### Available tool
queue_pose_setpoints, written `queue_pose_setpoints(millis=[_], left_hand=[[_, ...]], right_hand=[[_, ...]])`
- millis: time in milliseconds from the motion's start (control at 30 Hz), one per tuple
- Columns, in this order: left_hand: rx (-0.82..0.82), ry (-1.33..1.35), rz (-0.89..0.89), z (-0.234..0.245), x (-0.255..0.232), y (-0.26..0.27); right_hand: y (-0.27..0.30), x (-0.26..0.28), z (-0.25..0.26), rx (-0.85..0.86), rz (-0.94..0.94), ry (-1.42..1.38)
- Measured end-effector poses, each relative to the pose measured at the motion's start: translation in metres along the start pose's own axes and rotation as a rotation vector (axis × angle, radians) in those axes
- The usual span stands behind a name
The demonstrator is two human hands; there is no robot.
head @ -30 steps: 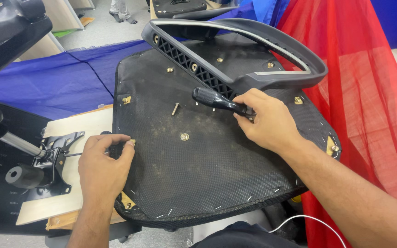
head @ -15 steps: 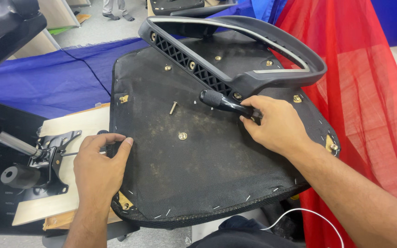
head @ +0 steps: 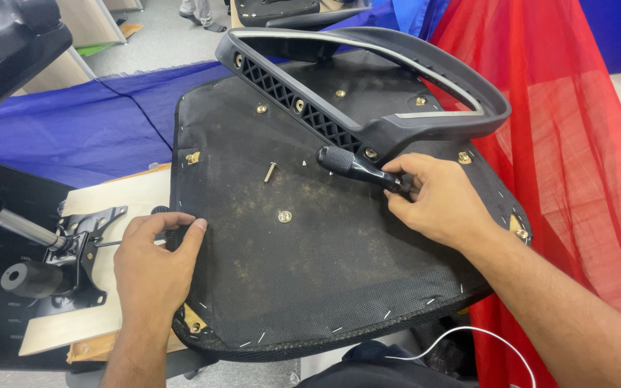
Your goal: The person aligns a black plastic chair frame onto an upholstered seat and uses a screwdriver to fasten multiple screws into the frame's mounting holes. The person continues to tighten screws around the perimeter of the frame to secure it to the seat.
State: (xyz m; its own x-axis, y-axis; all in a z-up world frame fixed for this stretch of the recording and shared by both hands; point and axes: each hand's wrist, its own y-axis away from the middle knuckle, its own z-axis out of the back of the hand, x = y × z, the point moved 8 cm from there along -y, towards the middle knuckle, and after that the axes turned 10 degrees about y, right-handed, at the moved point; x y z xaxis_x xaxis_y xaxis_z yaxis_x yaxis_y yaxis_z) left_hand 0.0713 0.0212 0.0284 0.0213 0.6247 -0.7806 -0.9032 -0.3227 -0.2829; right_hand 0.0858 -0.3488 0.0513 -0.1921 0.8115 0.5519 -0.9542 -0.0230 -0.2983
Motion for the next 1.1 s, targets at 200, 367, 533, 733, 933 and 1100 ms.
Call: queue_pose_setpoints(millis=[200,367,533,733,933,1100], left_hand=[[-0.005,-0.028,-0.02,-0.001,-0.002,-0.001],[-0.009,-0.022,-0.049,-0.001,-0.003,-0.001],[-0.005,-0.019,-0.062,-0.001,-0.005,0.001],[-0.012,-0.074,-0.052,0.001,-0.007,0.001],[-0.04,-0.153,-0.034,0.002,-0.003,0.0],[-0.016,-0.166,-0.184,0.0,-0.013,-0.002]], right_hand=[[-0.002,-0.005,-0.003,0.017,-0.023,-0.042],[-0.001,-0.006,-0.003,0.0,-0.029,-0.035],[0.0,-0.005,-0.002,-0.021,-0.025,0.004],[-0.001,-0.002,-0.002,-0.022,0.0,-0.014],[-0.001,-0.001,0.0,-0.033,0.043,0.016],[-0.001,0.0,0.003,-0.048,0.085,0.016]])
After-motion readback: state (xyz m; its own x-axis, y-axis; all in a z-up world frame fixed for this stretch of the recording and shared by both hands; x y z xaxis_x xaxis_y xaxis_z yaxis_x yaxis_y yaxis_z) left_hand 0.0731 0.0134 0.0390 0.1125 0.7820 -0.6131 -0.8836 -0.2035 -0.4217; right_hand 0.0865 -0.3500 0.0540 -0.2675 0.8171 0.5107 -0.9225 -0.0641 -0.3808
